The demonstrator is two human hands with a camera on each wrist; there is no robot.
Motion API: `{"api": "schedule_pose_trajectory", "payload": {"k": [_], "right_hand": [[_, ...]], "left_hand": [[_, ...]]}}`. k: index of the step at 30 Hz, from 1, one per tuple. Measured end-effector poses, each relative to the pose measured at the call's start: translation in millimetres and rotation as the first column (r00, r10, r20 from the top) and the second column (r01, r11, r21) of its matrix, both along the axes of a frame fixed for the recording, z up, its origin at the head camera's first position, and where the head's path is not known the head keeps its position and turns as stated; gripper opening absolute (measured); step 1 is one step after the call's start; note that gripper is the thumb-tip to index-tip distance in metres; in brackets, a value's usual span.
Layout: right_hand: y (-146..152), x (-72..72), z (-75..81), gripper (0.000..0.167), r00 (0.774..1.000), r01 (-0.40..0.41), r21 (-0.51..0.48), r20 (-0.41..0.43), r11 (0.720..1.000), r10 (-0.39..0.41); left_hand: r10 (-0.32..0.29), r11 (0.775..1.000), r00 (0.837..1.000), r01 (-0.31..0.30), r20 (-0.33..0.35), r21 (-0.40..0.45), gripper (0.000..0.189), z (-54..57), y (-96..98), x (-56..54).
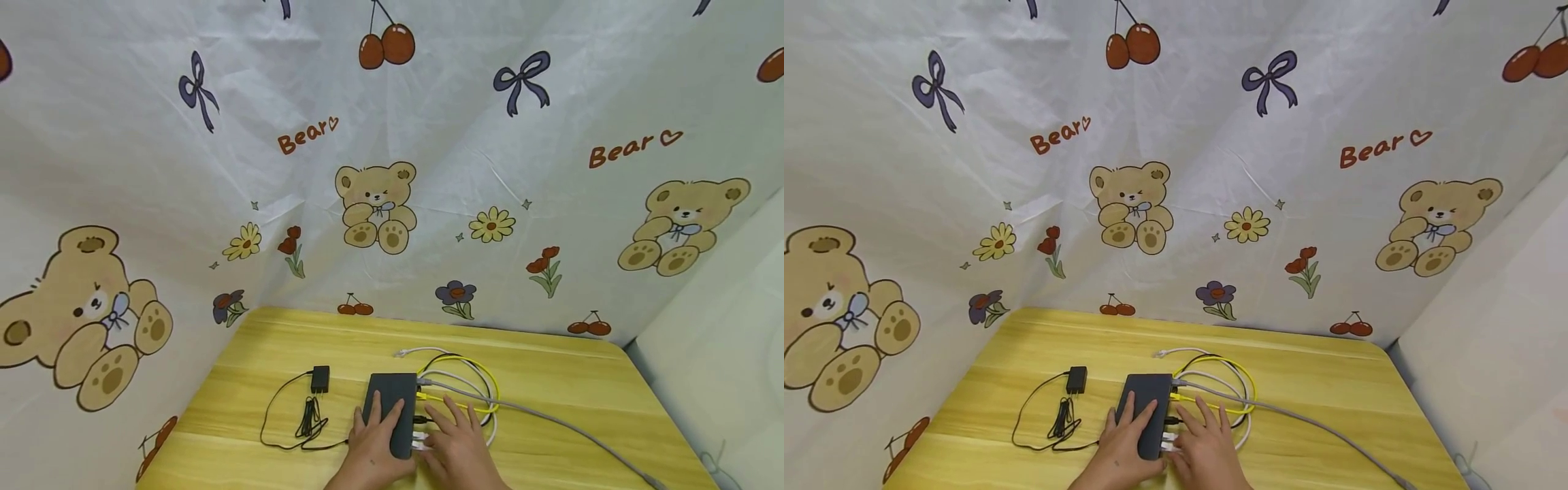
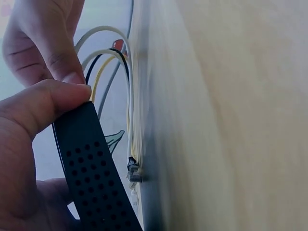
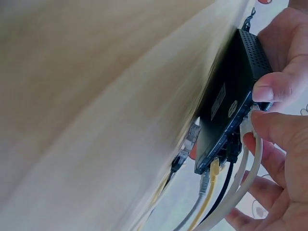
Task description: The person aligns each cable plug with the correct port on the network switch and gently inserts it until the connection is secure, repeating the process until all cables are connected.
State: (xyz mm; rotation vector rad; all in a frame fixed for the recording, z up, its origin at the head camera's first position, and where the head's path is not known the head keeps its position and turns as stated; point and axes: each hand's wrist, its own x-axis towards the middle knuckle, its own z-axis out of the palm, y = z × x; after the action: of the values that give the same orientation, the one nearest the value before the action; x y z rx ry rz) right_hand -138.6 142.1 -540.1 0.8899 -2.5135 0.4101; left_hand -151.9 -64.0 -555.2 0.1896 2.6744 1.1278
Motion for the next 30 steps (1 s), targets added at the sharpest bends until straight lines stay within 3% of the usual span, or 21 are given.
{"api": "schedule_pose_trajectory", "payload": {"k": [5, 9, 13, 23, 30], "right_hand": [[9, -2.5, 2.8, 0.023, 0.993, 0.072, -0.053, 0.099, 0.996, -0.066], [21, -4.0, 0.1, 0.019, 0.987, 0.072, -0.010, 0.145, 0.997, -0.070], [28, -6.6, -4.9, 0.018, 0.992, 0.044, 0.013, 0.121, 0.999, -0.045], [24, -8.8, -9.2, 0.017, 0.995, 0.049, -0.042, 0.093, 0.998, -0.045], [26, -11.2, -5.8, 0.020, 0.993, 0.069, -0.048, 0.104, 0.996, -0.063]], "left_hand": [[0.007, 1.000, 1.000, -0.008, -0.019, -0.017, 0.098, -0.9, -3.9, 0.8], [0.011, 1.000, 1.000, -0.012, -0.022, -0.020, 0.098, -1.2, -4.8, 2.0], [0.007, 0.999, 1.000, -0.008, -0.022, -0.039, 0.098, -1.0, -3.9, 1.1], [-0.014, 0.991, 0.999, 0.007, -0.050, -0.135, 0.100, -5.3, -10.7, -5.4], [-0.009, 0.991, 1.000, 0.005, -0.029, -0.137, 0.115, -4.3, -14.1, -4.8]]}}
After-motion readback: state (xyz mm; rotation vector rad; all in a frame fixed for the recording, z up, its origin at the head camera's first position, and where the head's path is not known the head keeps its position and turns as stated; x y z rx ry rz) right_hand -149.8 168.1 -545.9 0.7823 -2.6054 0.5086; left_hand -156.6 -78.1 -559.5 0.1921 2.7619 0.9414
